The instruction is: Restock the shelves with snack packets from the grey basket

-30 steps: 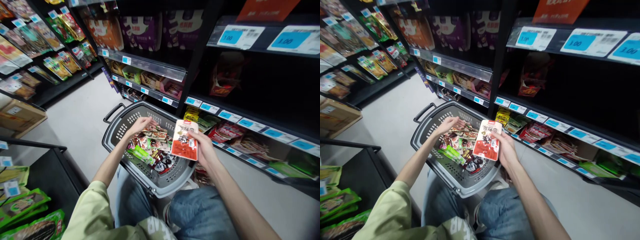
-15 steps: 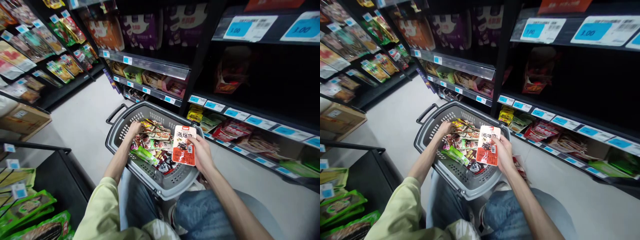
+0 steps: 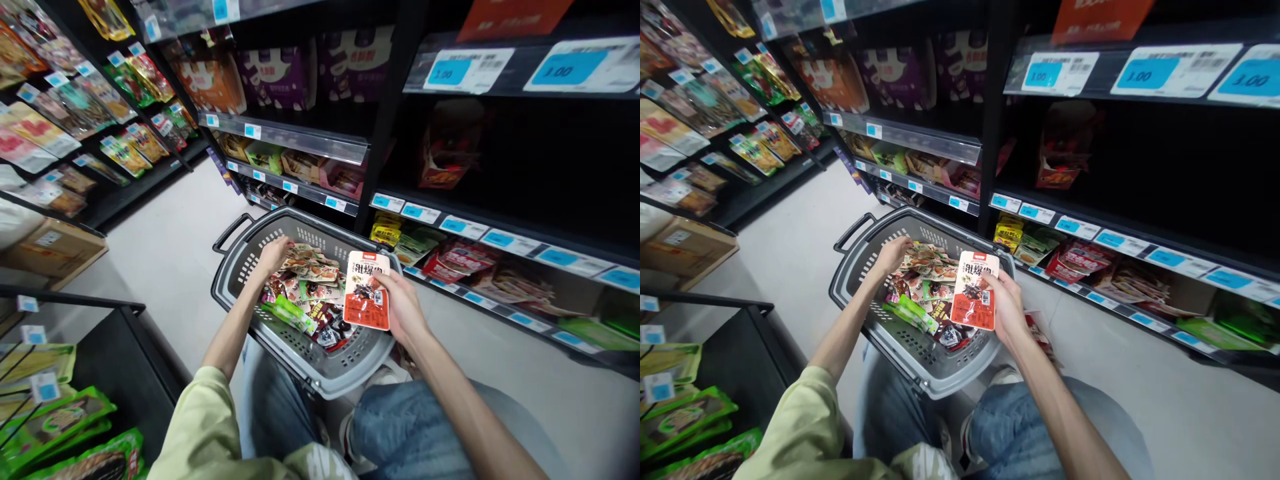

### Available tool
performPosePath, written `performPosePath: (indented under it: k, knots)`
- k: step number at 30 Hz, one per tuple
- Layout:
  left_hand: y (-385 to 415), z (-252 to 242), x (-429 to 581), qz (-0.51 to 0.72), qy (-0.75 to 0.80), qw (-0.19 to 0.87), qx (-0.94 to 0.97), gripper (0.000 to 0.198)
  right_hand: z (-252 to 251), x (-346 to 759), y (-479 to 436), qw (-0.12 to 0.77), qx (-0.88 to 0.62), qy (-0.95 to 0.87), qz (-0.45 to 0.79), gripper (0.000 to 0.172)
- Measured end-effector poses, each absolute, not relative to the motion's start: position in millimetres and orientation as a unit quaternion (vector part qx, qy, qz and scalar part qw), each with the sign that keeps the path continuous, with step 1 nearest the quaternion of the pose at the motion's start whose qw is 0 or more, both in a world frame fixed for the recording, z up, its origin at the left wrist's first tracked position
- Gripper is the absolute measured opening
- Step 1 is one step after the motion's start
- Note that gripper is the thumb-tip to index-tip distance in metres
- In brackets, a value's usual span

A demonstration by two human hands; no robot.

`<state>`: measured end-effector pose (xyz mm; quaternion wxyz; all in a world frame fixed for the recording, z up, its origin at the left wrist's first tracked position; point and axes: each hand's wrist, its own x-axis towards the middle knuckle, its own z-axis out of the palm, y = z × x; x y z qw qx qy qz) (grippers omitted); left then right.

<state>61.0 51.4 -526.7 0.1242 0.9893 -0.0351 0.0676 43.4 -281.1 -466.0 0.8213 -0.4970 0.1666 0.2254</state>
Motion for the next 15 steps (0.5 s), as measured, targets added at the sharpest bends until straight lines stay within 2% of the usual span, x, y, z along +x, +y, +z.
performPosePath:
  k: [7, 12, 15]
  knots:
    - [21.8, -475.5, 53.8, 0.103, -0.038, 0.299, 0.948, 0.018, -458.8, 45.0, -279.7, 0.826, -0.475, 0.158, 0.260, 0.042]
    - [-10.2, -451.2, 46.5, 0.033, -0.053, 0.365, 0.929, 0.022, -456.2, 40.1, -276.4, 0.819, -0.469, 0.093, 0.318, 0.039]
    - [-22.6, -442.1, 45.5, -0.019, -0.129, 0.370, 0.920, 0.025, -454.6, 39.5, -278.6, 0.809, -0.486, 0.056, 0.326, 0.040]
